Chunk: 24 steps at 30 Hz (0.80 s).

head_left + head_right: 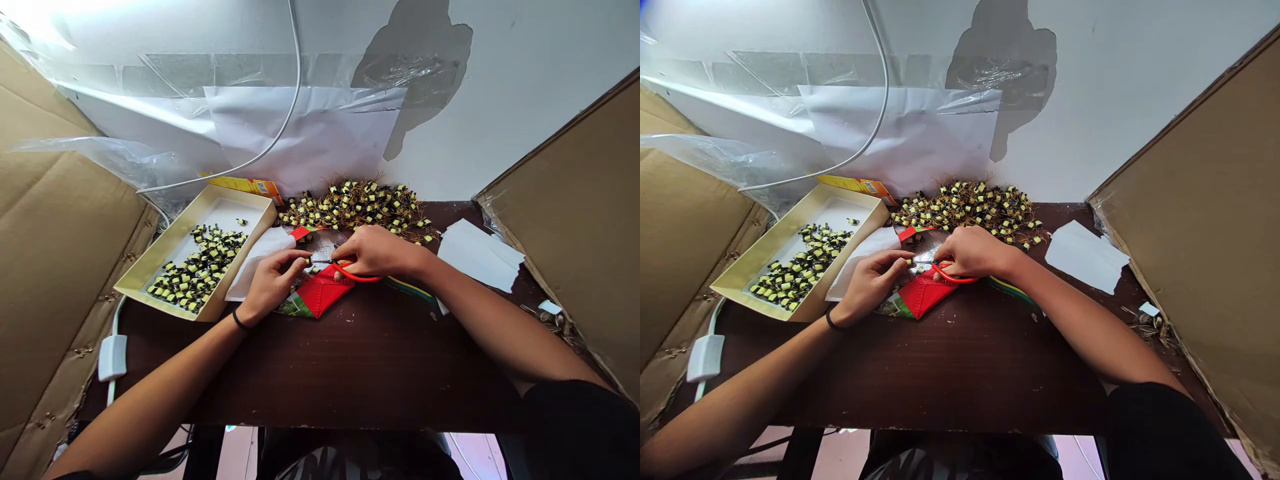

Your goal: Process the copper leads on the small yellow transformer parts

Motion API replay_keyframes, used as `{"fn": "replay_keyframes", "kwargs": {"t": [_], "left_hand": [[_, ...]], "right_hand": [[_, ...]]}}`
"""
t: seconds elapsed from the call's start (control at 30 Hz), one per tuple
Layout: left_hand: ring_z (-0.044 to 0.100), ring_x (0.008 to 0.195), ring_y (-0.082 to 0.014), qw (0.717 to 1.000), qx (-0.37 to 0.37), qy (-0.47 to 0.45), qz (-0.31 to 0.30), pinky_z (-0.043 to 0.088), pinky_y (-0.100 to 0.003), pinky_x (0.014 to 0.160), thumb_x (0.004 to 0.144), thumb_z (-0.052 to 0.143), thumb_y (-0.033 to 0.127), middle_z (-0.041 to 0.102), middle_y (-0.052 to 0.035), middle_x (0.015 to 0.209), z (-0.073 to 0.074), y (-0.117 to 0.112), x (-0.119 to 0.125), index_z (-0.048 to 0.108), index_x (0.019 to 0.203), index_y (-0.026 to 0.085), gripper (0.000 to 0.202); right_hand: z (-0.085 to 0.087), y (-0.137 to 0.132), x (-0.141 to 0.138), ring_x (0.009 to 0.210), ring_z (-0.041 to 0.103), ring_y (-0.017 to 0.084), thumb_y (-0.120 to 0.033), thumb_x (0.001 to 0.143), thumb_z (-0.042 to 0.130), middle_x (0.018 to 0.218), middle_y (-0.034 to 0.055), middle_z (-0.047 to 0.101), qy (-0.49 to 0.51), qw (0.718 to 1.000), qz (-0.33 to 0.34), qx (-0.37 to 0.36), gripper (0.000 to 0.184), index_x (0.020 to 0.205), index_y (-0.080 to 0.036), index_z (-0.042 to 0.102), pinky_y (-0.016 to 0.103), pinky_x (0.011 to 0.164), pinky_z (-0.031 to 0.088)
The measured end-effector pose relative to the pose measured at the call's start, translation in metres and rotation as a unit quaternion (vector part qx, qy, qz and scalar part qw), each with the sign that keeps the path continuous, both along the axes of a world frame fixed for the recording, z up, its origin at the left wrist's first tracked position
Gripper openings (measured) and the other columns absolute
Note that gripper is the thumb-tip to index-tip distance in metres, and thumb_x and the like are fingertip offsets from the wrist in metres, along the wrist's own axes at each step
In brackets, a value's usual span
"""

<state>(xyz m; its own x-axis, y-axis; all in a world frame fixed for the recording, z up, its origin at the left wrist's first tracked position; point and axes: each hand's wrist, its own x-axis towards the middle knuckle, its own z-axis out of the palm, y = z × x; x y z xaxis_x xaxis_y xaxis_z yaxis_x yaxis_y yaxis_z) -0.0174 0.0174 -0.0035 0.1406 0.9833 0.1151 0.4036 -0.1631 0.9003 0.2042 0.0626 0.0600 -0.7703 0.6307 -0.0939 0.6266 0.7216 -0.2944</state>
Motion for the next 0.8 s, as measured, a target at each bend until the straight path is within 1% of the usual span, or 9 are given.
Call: {"fn": "replay_keyframes", "kwargs": {"t": [0.23, 0.47, 0.63, 0.8], "left_hand": [[0.064, 0.063, -0.0152, 1.0, 0.006, 0.006, -0.004, 0.052, -0.024, 0.059, 0.086, 0.057, 0.046, 0.072, -0.0076, 0.082, -0.0003, -0.0001, -0.0005, 0.073, 0.099, 0.014, 0.038], [0.065, 0.063, -0.0153, 1.0, 0.0, 0.001, -0.004, 0.053, -0.025, 0.059, 0.085, 0.057, 0.047, 0.073, -0.0079, 0.083, 0.0, -0.0003, -0.001, 0.073, 0.099, 0.014, 0.039], [0.064, 0.065, -0.0155, 1.0, 0.007, 0.026, -0.003, 0.051, -0.024, 0.058, 0.08, 0.065, 0.044, 0.073, -0.0072, 0.081, 0.0043, -0.0023, -0.0001, 0.073, 0.1, 0.014, 0.036], [0.059, 0.056, -0.0129, 0.999, 0.022, 0.039, 0.011, 0.047, -0.023, 0.053, 0.078, 0.066, 0.041, 0.07, -0.0043, 0.07, 0.0052, -0.0036, 0.0017, 0.074, 0.097, 0.014, 0.034]], "right_hand": [[-0.0023, 0.0014, 0.0004, 0.055, 0.041, 0.011, -0.047, 0.081, 0.059, 0.063, 0.0011, 0.065, 0.007, 1.0, 0.004, 0.002, 0.028, 0.082, -0.025, 0.076, 0.028, 0.056, 0.018], [-0.0035, 0.002, 0.0011, 0.054, 0.039, 0.011, -0.045, 0.082, 0.058, 0.062, 0.0005, 0.063, 0.009, 1.0, 0.008, 0.003, 0.028, 0.08, -0.024, 0.075, 0.027, 0.056, 0.017], [-0.003, 0.0012, 0.001, 0.052, 0.036, 0.01, -0.043, 0.083, 0.056, 0.06, 0.0002, 0.062, 0.003, 1.0, 0.009, 0.003, 0.027, 0.081, -0.024, 0.075, 0.028, 0.056, 0.016], [-0.0049, 0.0004, -0.0005, 0.054, 0.039, 0.011, -0.044, 0.084, 0.055, 0.061, 0.0013, 0.063, -0.007, 1.0, 0.008, 0.008, 0.029, 0.08, -0.023, 0.075, 0.029, 0.056, 0.015]]}}
